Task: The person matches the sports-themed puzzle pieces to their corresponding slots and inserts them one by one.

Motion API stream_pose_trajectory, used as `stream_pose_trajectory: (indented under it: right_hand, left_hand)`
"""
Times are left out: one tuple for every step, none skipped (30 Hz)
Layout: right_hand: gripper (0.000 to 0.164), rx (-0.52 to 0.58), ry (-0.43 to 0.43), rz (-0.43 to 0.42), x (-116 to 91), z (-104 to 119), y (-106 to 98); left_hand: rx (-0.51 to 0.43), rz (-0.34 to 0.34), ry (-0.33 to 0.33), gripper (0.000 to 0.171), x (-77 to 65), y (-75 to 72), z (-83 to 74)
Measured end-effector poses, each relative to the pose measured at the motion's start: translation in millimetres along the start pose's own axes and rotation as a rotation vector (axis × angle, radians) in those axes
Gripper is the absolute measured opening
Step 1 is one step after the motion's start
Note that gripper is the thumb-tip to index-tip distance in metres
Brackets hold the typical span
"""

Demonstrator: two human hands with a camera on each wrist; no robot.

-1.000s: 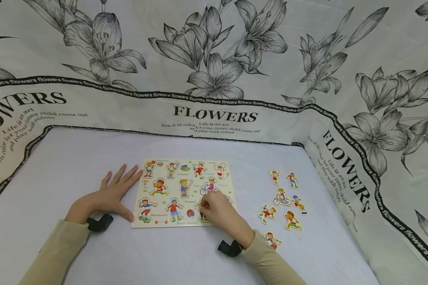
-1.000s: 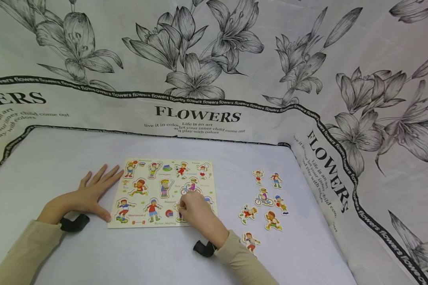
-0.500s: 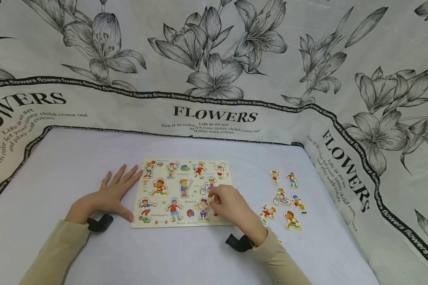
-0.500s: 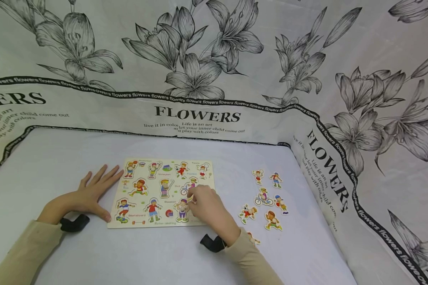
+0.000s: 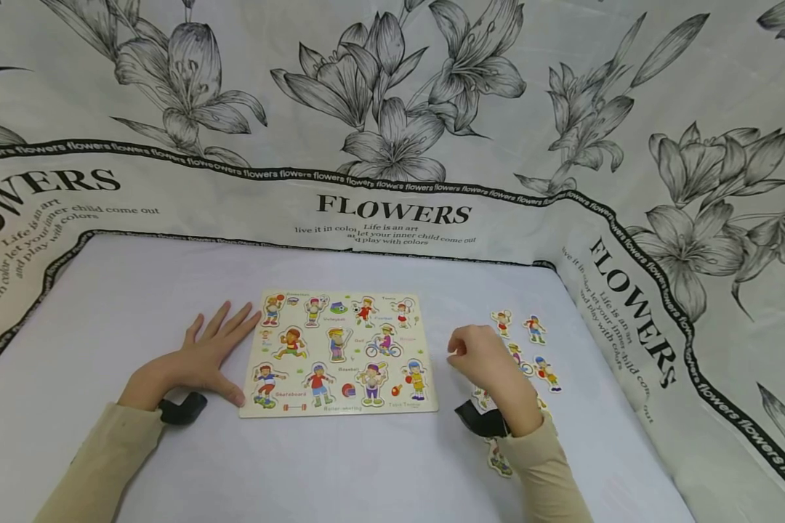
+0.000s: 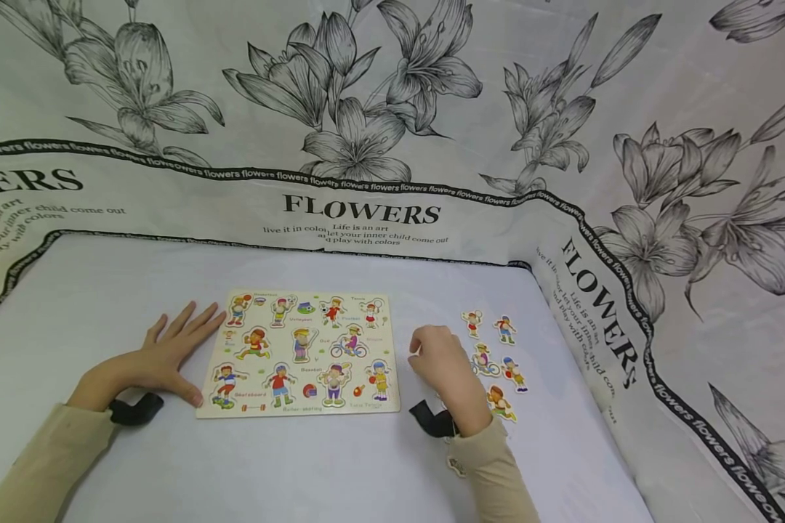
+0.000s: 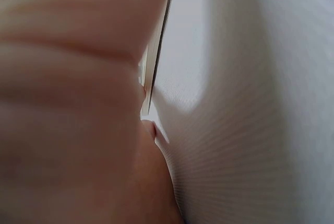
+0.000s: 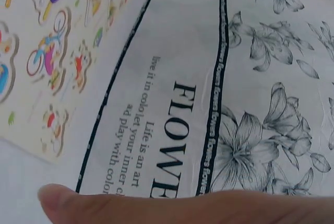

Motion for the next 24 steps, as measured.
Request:
stream_pose_trajectory:
  right_hand:
    - [0.007,-0.002,0.014,0.009,0,-6,-2]
    - [0.006,-0.001,0.019,0.013,0,-11,-4]
    - [0.005,0.005,0.031,0.019,-1,-16,-6]
    - [0.005,0.011,0.040,0.026,-1,-21,-7]
    - [0.003,0.014,0.046,0.028,-1,-26,-9]
    - [0.003,0.018,0.052,0.036,-1,-30,-10]
    - [0.003,0.020,0.059,0.042,-1,-35,-10]
    - [0.004,0.025,0.063,0.048,0,-39,-11]
    - [0.004,0.031,0.072,0.059,0,-43,-11]
    - [0.004,0.036,0.074,0.073,0,-47,-11]
    - [0.004,0.037,0.077,0.080,1,-51,-10]
    - [0.005,0.040,0.083,0.093,1,-55,-10]
    - [0.005,0.040,0.094,0.107,1,-59,-8]
    - [0.006,0.040,0.100,0.121,2,-63,-7]
    - [0.007,0.040,0.117,0.139,2,-68,-5]
    - [0.009,0.039,0.131,0.155,2,-71,-3]
    - [0.011,0.036,0.148,0.170,3,-75,0]
    - [0.013,0.036,0.168,0.191,3,-79,2]
    - [0.014,0.035,0.187,0.212,3,-83,6]
    - [0.016,0.035,0.208,0.229,3,-86,9]
    - [0.018,0.033,0.231,0.247,3,-90,12]
    - [0.019,0.026,0.244,0.260,4,-93,14]
    - [0.020,0.021,0.260,0.272,4,-96,17]
    - [0.021,0.014,0.272,0.285,4,-99,19]
  left_hand:
    - [-0.001,-0.005,0.003,0.142,-0.2,-0.2,0.0]
    - [-0.003,-0.007,0.005,0.142,-0.3,-0.2,0.1]
    - [-0.004,-0.011,0.008,0.142,-0.6,-0.4,0.3]
    - [-0.005,-0.016,0.014,0.142,-0.5,-0.2,0.8]
    - [-0.006,-0.019,0.018,0.142,-0.7,-0.3,0.9]
    - [-0.007,-0.022,0.020,0.142,-0.9,-0.4,0.8]
    - [-0.007,-0.023,0.023,0.142,-1.1,-0.3,0.8]
    - [-0.010,-0.024,0.025,0.142,-1.1,-0.1,0.9]
    - [-0.011,-0.025,0.026,0.142,-1.1,0.1,1.3]
    - [-0.014,-0.028,0.029,0.142,-1.0,0.3,1.6]
    - [-0.016,-0.030,0.031,0.142,-1.1,0.5,1.9]
    - [-0.018,-0.035,0.038,0.142,-1.0,0.8,2.5]
    - [-0.015,-0.038,0.041,0.142,-0.7,1.5,3.6]
    - [-0.021,-0.046,0.051,0.141,-0.7,1.6,4.2]
    - [-0.017,-0.048,0.053,0.142,-0.7,2.0,5.0]
    - [-0.015,-0.050,0.057,0.142,-0.4,2.6,5.8]
    - [-0.018,-0.052,0.062,0.142,-0.3,2.9,6.7]
    - [-0.012,-0.052,0.058,0.143,-0.2,3.1,7.4]
    - [-0.005,-0.051,0.053,0.143,0.2,3.7,8.5]
    - [-0.003,-0.051,0.053,0.144,0.5,3.9,9.3]
    - [-0.001,-0.049,0.051,0.144,1.0,4.4,9.9]
    - [0.003,-0.046,0.047,0.145,1.6,4.9,10.9]
    - [0.006,-0.046,0.043,0.145,2.0,5.1,11.5]
    - [0.014,-0.046,0.038,0.145,2.3,5.4,11.8]
Point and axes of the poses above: each hand's wrist, its own x-axis towards the middle knuckle, its own y-axis out of the palm, z = x × y, the point moved 7 cm from there along x, towards the middle knuckle, and after that the axes turned 7 degrees about -x, right-handed, at the moved point
